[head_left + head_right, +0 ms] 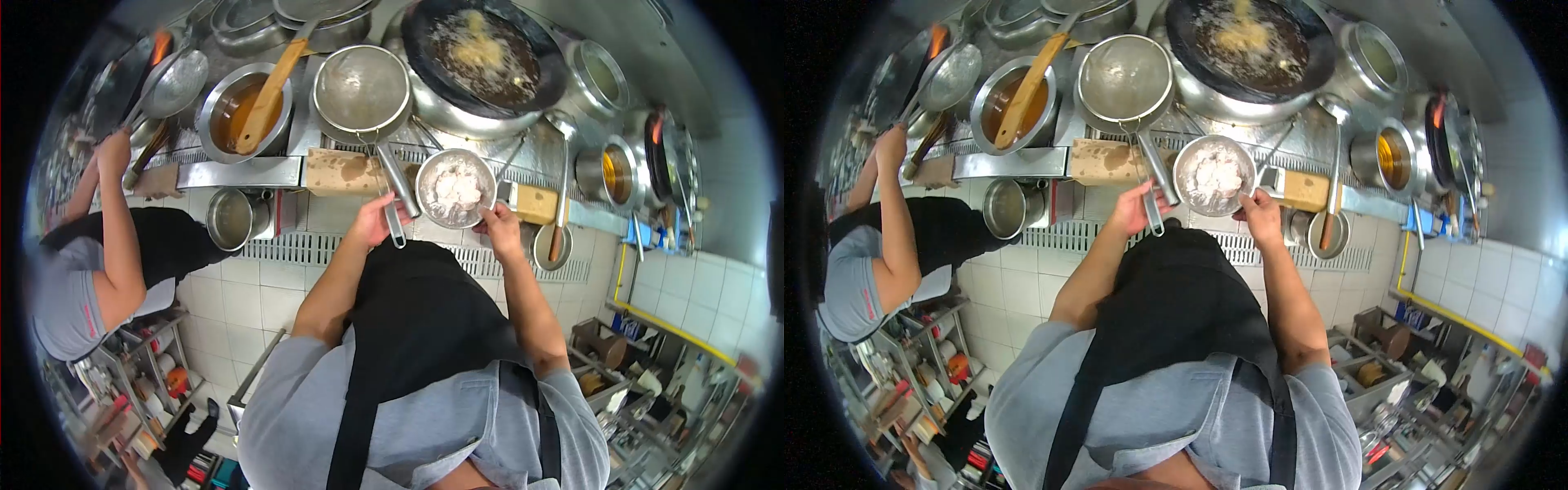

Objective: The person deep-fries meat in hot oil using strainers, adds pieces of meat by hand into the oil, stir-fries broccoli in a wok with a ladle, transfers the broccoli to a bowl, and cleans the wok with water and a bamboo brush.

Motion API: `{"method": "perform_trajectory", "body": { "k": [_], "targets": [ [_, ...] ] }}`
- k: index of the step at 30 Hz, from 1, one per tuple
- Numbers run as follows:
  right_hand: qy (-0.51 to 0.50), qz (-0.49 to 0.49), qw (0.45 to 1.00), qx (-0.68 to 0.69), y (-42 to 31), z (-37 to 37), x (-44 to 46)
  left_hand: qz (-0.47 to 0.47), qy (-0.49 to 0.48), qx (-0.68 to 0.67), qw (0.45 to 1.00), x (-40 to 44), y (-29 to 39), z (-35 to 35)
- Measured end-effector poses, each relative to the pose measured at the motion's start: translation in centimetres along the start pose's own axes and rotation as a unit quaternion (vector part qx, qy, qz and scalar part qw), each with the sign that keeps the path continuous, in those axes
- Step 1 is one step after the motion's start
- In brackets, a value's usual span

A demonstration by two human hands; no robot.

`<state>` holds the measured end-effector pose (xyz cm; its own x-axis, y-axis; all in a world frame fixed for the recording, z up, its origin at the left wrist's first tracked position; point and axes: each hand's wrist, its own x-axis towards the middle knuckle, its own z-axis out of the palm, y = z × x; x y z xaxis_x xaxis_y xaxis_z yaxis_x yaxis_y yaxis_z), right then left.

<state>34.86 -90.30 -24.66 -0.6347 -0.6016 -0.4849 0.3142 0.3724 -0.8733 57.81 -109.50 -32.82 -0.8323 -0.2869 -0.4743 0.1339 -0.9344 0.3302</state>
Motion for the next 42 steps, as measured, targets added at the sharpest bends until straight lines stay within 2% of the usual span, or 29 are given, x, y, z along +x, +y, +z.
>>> {"method": "perform_trajectory", "body": {
  "k": [5, 7, 9, 12, 13, 14, 16, 18, 20, 22, 23, 26, 27, 30, 32, 33, 35, 38, 39, 41, 42],
  "targets": [
    [-0.071, 0.015, 0.992, -0.101, 0.8, 3.6, 3.7, 0.063, 0.149, 0.147, 0.976, -5.5, 5.5, -2.7],
    [-0.09, 0.04, 0.991, -0.092, 1.1, 5.6, 5.3, 0.075, 0.18, 0.236, 0.952, -7.1, 8.0, -3.4],
    [-0.106, 0.066, 0.989, -0.083, 1.4, 7.3, 6.7, 0.076, 0.19, 0.332, 0.921, -7.4, 9.4, -4.5],
    [-0.111, 0.058, 0.987, -0.104, 1.6, 8.6, 8.0, 0.093, 0.24, 0.477, 0.84, -6.7, 9.8, -5.1],
    [-0.112, 0.053, 0.989, -0.076, 1.4, 8.9, 8.1, 0.109, 0.233, 0.46, 0.85, -6.8, 10.3, -4.8],
    [-0.109, 0.048, 0.992, -0.046, 1.4, 8.9, 8.0, 0.15, 0.266, 0.459, 0.834, -7.3, 10.5, -4.6],
    [-0.125, 0.062, 0.988, -0.066, 0.8, 7.8, 8.0, 0.25, 0.271, 0.251, 0.895, -8.6, 12.0, -4.4],
    [-0.132, 0.036, 0.984, -0.112, -2.0, 6.0, 6.0, 0.284, 0.194, 0.048, 0.938, -11.4, 15.8, -1.2],
    [-0.16, 0.029, 0.98, -0.113, -2.3, 3.5, 5.6, 0.305, 0.106, 0.018, 0.946, -13.0, 19.2, 3.5],
    [-0.181, 0.028, 0.978, -0.103, -3.0, 1.7, 4.9, 0.281, 0.075, 0.108, 0.951, -13.1, 22.3, 7.4],
    [-0.187, 0.028, 0.978, -0.093, -3.9, 1.0, 4.4, 0.269, 0.057, 0.153, 0.949, -12.5, 23.5, 8.5],
    [-0.217, 0.003, 0.975, -0.054, -6.5, 0.1, 3.5, 0.249, 0.033, 0.173, 0.952, -10.3, 26.2, 7.8],
    [-0.225, -0.012, 0.973, -0.051, -8.3, 0.4, 3.0, 0.269, 0.061, 0.161, 0.948, -9.7, 25.2, 10.5],
    [-0.271, -0.068, 0.96, -0.032, -12.6, 1.4, 2.2, 0.317, 0.063, 0.194, 0.926, -8.7, 20.8, 14.5],
    [-0.303, -0.114, 0.945, -0.042, -14.9, 2.1, 1.6, 0.339, 0.091, 0.202, 0.914, -8.6, 16.6, 16.3],
    [-0.315, -0.128, 0.94, -0.006, -15.5, 2.5, 1.4, 0.352, 0.114, 0.207, 0.906, -8.5, 13.9, 18.0],
    [-0.342, -0.152, 0.925, 0.062, -16.4, 3.3, 0.8, 0.348, 0.054, 0.217, 0.91, -8.3, 9.4, 19.7],
    [-0.335, -0.15, 0.911, 0.188, -17.1, 4.5, -0.1, 0.262, -0.022, 0.244, 0.934, -7.0, 2.4, 22.7],
    [-0.339, -0.183, 0.904, 0.188, -17.0, 4.4, 0.0, 0.218, -0.037, 0.274, 0.936, -6.3, 0.4, 23.4],
    [-0.242, -0.117, 0.954, 0.13, -17.6, 1.4, -1.4, 0.129, -0.098, 0.291, 0.943, -5.5, -2.4, 25.0],
    [-0.198, -0.136, 0.961, 0.14, -16.9, -0.6, -1.5, 0.114, -0.103, 0.341, 0.927, -5.8, -2.6, 24.8]
  ]
}}
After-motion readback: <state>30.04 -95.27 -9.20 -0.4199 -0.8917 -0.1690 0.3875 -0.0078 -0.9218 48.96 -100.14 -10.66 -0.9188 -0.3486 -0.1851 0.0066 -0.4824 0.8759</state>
